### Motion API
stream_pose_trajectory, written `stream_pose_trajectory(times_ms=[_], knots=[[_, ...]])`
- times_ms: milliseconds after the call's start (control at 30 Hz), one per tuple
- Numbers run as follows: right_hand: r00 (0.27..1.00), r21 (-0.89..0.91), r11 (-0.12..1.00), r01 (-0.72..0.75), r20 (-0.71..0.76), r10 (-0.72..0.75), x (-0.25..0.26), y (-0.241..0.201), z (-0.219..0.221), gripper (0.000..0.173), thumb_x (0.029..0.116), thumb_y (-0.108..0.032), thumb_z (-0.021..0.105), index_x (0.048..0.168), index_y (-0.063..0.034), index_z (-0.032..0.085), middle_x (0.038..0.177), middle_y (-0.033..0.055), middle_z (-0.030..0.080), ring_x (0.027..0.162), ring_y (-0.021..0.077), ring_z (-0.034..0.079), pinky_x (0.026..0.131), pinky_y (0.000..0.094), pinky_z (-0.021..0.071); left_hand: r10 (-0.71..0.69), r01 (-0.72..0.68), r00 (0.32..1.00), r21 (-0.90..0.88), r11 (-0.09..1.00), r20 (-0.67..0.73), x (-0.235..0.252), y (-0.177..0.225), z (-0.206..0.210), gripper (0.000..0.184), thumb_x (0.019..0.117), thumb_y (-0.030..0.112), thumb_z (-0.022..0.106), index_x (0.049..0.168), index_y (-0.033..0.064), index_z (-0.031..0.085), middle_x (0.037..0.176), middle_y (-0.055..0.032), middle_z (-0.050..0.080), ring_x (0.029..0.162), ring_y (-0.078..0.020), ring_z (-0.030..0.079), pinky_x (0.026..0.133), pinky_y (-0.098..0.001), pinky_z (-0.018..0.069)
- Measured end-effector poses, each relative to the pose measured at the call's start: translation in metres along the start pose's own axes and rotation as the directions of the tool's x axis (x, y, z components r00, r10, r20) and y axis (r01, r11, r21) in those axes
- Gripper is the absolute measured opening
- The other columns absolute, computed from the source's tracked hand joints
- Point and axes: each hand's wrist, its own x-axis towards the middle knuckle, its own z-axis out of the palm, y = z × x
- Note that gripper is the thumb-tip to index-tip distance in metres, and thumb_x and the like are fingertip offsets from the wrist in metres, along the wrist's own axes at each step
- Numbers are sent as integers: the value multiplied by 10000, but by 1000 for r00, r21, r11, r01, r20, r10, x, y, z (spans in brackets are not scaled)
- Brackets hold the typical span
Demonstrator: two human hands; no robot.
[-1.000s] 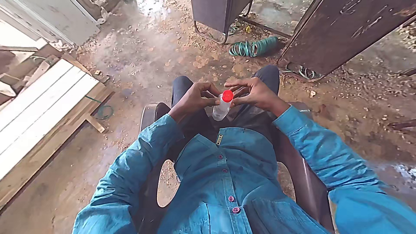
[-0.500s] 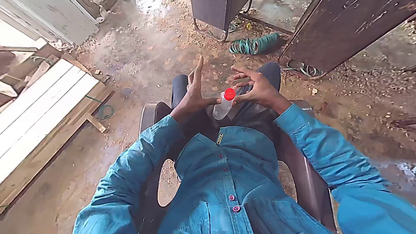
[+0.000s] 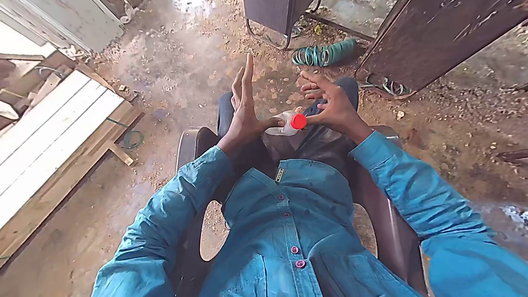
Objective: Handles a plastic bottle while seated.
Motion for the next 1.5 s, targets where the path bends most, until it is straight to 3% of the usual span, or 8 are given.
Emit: stream_pose_trajectory(times_ms=[333,533,667,833,1033,1267,1400,1500], knots=[[997,-24,999,32,-66,-34,-2,-6,-1,1186,602,-574,922,1577,-134,411,1456,93,569,1300,217,581,983,406,566,-11,14,999,74,997,-37,1,3,-1,1398,623,488,952,1680,222,75,1714,-146,106,1524,-404,243,1117,-676,365],[954,-101,962,254,-140,-266,-3,-12,-1,1070,682,-549,897,1520,-39,472,1394,129,617,1307,245,576,1056,424,522,207,-199,973,83,977,-105,3,4,-7,1293,695,457,921,1655,68,148,1689,-217,178,1500,-380,309,1176,-552,354],[933,-172,943,285,-175,-314,-3,-12,-2,1036,679,-545,898,1499,-46,510,1386,152,616,1294,261,581,1042,421,523,278,-262,955,142,955,-105,4,10,-11,1244,715,496,903,1643,55,201,1665,-231,235,1492,-391,316,1174,-594,325],[875,-294,873,389,-179,-450,-2,-10,-3,1038,686,-579,882,1471,-2,526,1366,221,611,1290,335,570,1108,464,459,361,-338,930,222,915,-73,4,10,-11,1154,747,498,889,1623,69,272,1639,-264,281,1469,-446,340,1147,-642,332],[875,-389,844,371,-160,-458,-3,-12,-4,1085,677,-638,862,1527,-82,483,1424,241,547,1313,387,529,1083,553,446,390,-390,920,200,899,42,4,10,-11,947,809,412,872,1593,174,397,1639,-145,366,1478,-377,364,1180,-594,322],[865,-445,808,388,-127,-485,-2,-13,-5,1116,646,-627,882,1557,-150,447,1524,264,456,1420,448,414,1169,626,322,403,-423,906,255,869,132,3,10,-9,903,839,342,856,1602,253,381,1649,-67,378,1488,-352,364,1153,-620,326],[873,-426,821,381,-128,-471,-2,-11,-5,1155,630,-660,875,1561,-134,439,1524,260,458,1410,437,429,1165,605,341,416,-435,898,153,887,145,4,11,-9,880,830,254,872,1583,188,420,1631,-128,390,1463,-337,413,1179,-539,377],[882,-457,803,382,-79,-465,-3,-10,-4,1156,645,-703,838,1591,-206,398,1558,257,417,1428,461,391,1142,653,325,445,-461,874,43,886,196,6,8,-8,912,804,196,894,1580,146,418,1628,-182,367,1462,-326,428,1186,-483,413]])
